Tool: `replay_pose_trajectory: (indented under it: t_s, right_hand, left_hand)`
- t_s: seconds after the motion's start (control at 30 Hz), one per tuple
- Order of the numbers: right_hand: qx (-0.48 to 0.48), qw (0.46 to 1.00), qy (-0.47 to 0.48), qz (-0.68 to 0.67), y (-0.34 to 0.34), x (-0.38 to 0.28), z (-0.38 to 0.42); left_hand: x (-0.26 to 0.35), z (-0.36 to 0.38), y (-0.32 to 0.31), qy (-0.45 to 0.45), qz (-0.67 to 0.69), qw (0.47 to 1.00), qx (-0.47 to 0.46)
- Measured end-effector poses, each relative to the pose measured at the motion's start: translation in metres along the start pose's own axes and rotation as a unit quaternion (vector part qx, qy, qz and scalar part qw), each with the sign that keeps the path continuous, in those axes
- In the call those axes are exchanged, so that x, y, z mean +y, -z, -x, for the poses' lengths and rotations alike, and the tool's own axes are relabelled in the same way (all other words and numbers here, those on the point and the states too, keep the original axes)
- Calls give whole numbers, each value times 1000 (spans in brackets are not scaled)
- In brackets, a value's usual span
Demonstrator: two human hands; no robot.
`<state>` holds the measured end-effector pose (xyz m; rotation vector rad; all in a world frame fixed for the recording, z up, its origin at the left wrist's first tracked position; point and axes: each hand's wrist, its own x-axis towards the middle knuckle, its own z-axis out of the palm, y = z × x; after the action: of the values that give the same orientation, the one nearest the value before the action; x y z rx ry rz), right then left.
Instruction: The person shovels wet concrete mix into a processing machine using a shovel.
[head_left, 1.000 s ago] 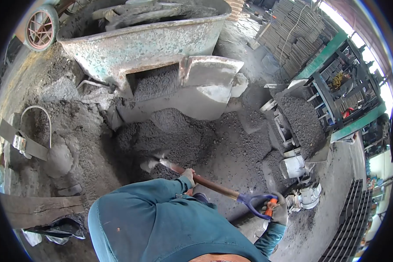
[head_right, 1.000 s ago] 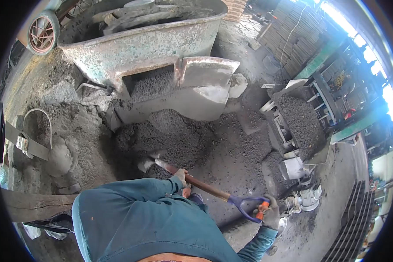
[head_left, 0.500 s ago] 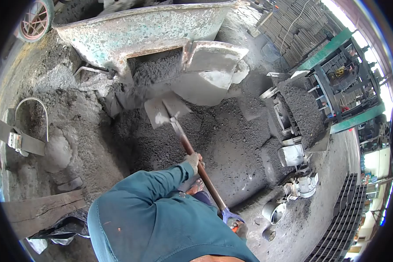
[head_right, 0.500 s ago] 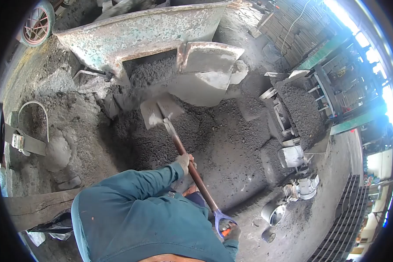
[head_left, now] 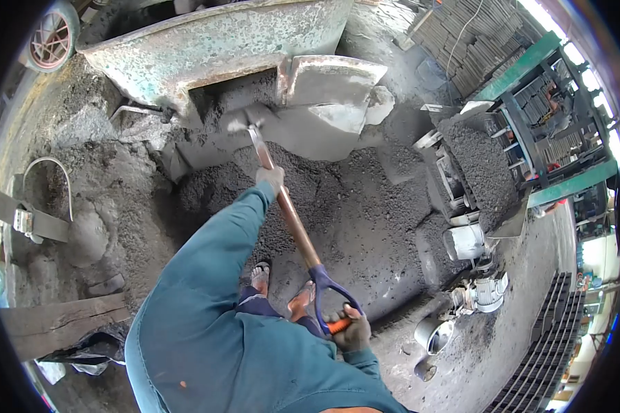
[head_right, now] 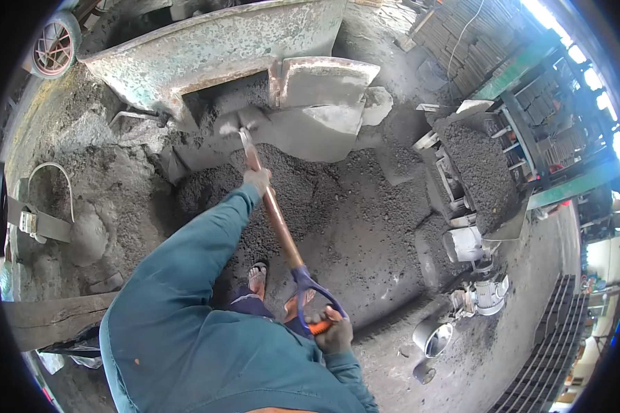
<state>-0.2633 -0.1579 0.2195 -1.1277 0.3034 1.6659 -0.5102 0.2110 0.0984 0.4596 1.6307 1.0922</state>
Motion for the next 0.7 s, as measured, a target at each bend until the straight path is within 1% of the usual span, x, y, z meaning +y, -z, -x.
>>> replay_pose_trajectory:
  t_s: [0.03, 0.07, 0.1, 0.13, 0.17, 0.2, 0.23, 0.27, 0.3, 0.33, 0.37, 0.4, 0.43, 0.47, 0.5, 0.53, 0.57, 0.63, 0.7]
  right_hand:
    - [25, 1000, 4, -9, 9, -6, 8]
    - [51, 999, 8, -14, 18, -13, 15]
    - [86, 996, 11, -13, 36, -20, 16]
    - [118, 993, 13, -14, 61, -25, 9]
    - [150, 988, 16, -16, 85, -30, 3]
    - [107, 994, 9, -13, 119, -36, 0]
    - [61, 998, 2, -11, 157, -43, -5]
    - [13, 1000, -2, -10, 182, -49, -5]
    - [55, 997, 8, 59, 199, -53, 1]
    - [95, 987, 19, 127, 213, -57, 8]
    - [136, 971, 31, 193, 225, -60, 14]
    - [175, 949, 42, 258, 236, -63, 19]
    - [214, 921, 54, 321, 242, -66, 22]
    - [250, 887, 69, 381, 246, -68, 19]
    - [289, 847, 79, 439, 250, -70, 17]
    - [320, 815, 95, 474, 253, -72, 16]
    - [332, 797, 109, 492, 254, -74, 10]
    - [333, 800, 133, 481, 255, -71, 3]
    - [320, 815, 153, 457, 252, -65, -5]
  left_hand:
    - [-9, 15, -6, 46, 11, 999, -15]
    - [-18, 26, -12, 45, 10, 999, -15]
    - [-29, 38, -13, 64, 24, 997, -45]
    - [-56, 40, -18, 72, 59, 994, -58]
    - [-88, 36, -24, 87, 60, 993, -61]
    - [-123, 36, -28, 105, 48, 993, -33]
    - [-146, 53, -27, 93, 38, 995, -6]
    - [-168, 68, -23, 123, 71, 990, -10]
    - [-184, 83, -18, 165, 85, 983, 8]
    - [-198, 97, -12, 194, 72, 978, 4]
    - [-236, 92, -12, 235, 102, 966, 20]
    - [-203, 133, 1, 271, 73, 960, 13]
    - [-222, 137, 6, 256, 54, 965, 13]
    - [-254, 128, 9, 269, 78, 960, 15]
    - [-266, 131, 13, 276, 108, 955, 11]
    - [-267, 136, 17, 309, 123, 943, 24]
    - [-267, 138, 20, 325, 122, 937, 26]
    - [-267, 134, 27, 346, 119, 930, 26]
    - [-269, 125, 31, 354, 118, 927, 27]
